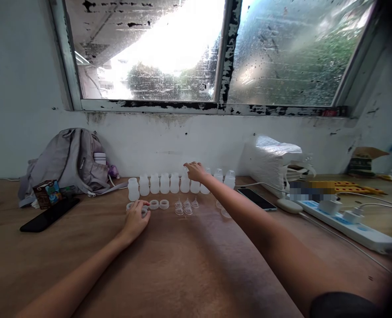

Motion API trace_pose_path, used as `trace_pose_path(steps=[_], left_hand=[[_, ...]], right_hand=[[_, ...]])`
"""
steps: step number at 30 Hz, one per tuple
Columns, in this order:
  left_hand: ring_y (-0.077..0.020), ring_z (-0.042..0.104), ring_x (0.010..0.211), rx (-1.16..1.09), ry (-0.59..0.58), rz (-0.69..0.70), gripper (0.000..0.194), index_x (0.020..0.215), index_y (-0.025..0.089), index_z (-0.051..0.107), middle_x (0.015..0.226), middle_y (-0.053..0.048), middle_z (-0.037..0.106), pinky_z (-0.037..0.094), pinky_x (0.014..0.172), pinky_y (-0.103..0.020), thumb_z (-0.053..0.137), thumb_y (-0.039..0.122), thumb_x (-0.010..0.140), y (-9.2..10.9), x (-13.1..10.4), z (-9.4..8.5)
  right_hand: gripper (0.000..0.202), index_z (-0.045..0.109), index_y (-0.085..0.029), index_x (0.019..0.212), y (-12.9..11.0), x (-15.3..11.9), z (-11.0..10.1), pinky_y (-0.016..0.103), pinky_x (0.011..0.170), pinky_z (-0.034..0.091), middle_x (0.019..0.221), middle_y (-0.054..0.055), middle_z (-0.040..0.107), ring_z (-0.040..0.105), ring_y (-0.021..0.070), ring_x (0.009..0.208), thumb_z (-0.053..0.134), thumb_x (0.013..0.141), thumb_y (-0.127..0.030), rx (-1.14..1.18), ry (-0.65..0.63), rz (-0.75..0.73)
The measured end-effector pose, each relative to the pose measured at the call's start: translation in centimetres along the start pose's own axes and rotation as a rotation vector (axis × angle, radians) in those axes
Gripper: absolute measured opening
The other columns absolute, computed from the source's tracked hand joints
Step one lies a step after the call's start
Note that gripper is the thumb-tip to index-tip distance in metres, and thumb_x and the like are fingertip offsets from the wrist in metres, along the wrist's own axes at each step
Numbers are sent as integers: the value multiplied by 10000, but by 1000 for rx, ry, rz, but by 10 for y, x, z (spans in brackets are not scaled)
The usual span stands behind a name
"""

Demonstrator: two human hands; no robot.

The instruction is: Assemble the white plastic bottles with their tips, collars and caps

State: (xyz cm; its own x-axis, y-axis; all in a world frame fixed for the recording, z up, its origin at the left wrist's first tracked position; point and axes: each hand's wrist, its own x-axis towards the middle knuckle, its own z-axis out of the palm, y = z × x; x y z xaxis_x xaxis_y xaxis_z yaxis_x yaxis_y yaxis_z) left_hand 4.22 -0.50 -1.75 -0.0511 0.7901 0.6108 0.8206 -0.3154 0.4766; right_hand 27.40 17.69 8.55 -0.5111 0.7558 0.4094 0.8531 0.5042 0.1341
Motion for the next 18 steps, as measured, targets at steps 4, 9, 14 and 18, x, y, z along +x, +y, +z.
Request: trace_pose_path(steps=[4, 9, 14, 18], left_hand=[[-216, 501, 913, -25, -35, 6, 179, 863, 182, 533, 926, -58, 521, 388, 817, -352, 488, 190, 690, -3, -1, 4], [-190, 532, 781, -169, -181, 119, 152, 861, 195, 544, 854, -54, 548, 426, 715, -306, 460, 215, 736, 7, -5, 1], [-186, 535, 798, -263, -370, 350, 183, 887, 221, 583, 866, -53, 593, 409, 747, -295, 486, 193, 735, 32, -17, -7], [-181, 538, 843, -258, -463, 493, 206, 913, 224, 587, 905, -57, 599, 396, 795, -300, 471, 175, 749, 51, -26, -11]], right_hand=[[391, 422, -133, 1161, -9, -14, -9, 360, 859, 281, 1138, 133, 508, 391, 252, 1078, 384, 773, -104, 24, 83, -18], [269, 494, -149, 1012, -30, -69, -7, 289, 785, 328, 995, 108, 555, 492, 200, 920, 345, 792, -104, 70, 116, -67], [308, 450, -130, 1030, -50, -142, 12, 280, 717, 359, 903, 91, 575, 524, 193, 837, 411, 726, -94, 214, 29, -27], [273, 488, -195, 1065, -55, -170, 29, 340, 798, 358, 1066, 90, 539, 491, 209, 962, 376, 816, -195, 293, -22, -82]])
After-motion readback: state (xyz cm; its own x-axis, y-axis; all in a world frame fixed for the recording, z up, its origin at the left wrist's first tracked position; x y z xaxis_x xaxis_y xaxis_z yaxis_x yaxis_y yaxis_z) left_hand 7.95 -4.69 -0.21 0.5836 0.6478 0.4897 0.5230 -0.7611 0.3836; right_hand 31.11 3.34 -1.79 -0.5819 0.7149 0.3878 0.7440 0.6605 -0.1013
